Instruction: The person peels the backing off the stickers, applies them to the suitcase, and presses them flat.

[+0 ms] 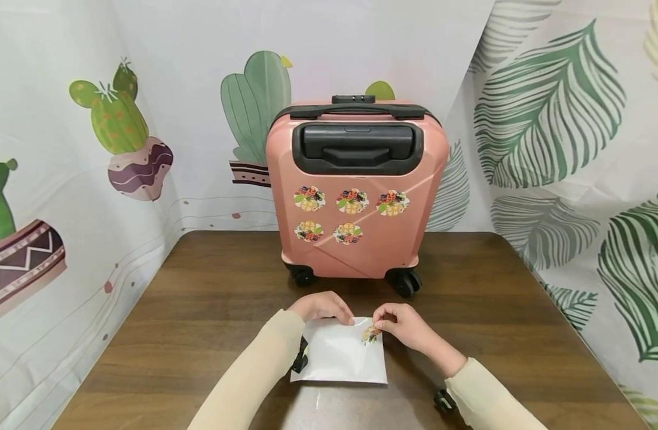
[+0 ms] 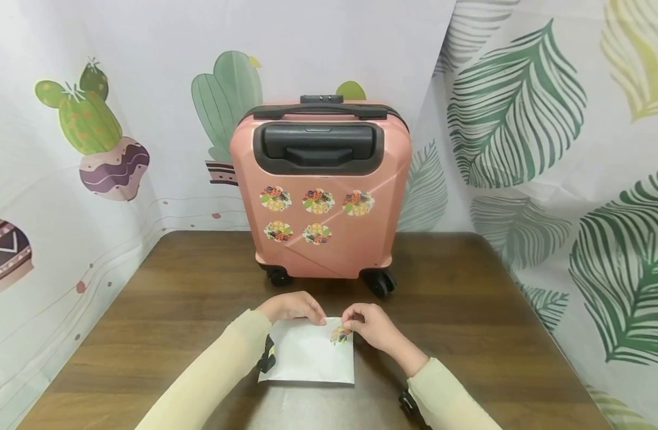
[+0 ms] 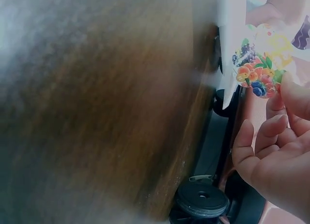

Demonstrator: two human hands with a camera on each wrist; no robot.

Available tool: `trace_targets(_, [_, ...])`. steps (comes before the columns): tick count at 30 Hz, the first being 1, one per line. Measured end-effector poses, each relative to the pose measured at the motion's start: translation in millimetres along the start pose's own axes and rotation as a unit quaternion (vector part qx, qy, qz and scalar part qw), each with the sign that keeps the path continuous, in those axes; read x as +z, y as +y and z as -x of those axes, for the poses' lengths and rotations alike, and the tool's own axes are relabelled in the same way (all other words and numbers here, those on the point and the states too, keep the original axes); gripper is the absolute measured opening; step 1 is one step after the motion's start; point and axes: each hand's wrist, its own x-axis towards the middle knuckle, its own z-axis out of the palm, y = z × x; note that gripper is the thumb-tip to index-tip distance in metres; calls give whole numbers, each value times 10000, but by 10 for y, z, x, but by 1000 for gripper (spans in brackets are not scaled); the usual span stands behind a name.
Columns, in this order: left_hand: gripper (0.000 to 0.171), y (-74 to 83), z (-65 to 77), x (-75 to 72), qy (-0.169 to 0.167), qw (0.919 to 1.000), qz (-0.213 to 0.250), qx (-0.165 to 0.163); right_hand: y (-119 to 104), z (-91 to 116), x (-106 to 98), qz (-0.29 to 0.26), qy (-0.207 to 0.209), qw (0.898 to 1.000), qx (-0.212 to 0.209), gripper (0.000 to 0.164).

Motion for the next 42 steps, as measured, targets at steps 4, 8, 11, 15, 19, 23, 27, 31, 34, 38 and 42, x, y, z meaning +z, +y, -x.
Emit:
trace_targets(4, [23, 15, 6, -18, 12, 10000, -39, -19, -1, -9, -37, -142, 128, 9998, -6, 5])
trace_targets(8, [23, 5, -4, -11, -39, 10000, -9, -26, -12, -2, -64, -313, 271, 9991, 26, 6])
trace_targets(11, [23, -2, -7, 2, -80, 9999, 89, 27, -28, 0, -81, -452, 431, 9980, 82, 8])
trace_targets(15, [23, -3, 8, 14, -52, 9999, 148, 69, -56, -13, -113, -683, 672, 9952, 202, 9])
trace_targets(19, [23, -6, 6, 17, -36, 10000, 85, 4, -85, -30, -166, -782, 855, 9929, 271, 9])
trace_targets(23, [23, -10, 1, 15, -61, 10000, 54, -45, -119, -42, -221, -771, 988, 9916, 306, 9])
trace_targets(27, [23, -8, 6, 10, -76, 9999, 75, -50, -142, -47, -269, -826, 1055, 9904, 347, 10])
trace_targets(31, [23, -13, 13, 11, -41, 9999, 99, -17, -182, -46, -306, -960, 1186, 9874, 416, 11])
trace_targets(34, [23, -12, 21, 10, -7, 10000, 90, -14, -221, -52, -331, -1107, 1373, 9832, 479, 12])
trace_targets(38, [22, -14, 27, 5, 17, 10000, 10, -11, -273, -78, -360, -1350, 1676, 9749, 574, 14])
trace_targets(42, [22, -8, 35, 13, 23, 9999, -103, 10, -317, -113, -379, -1556, 1954, 9660, 668, 17])
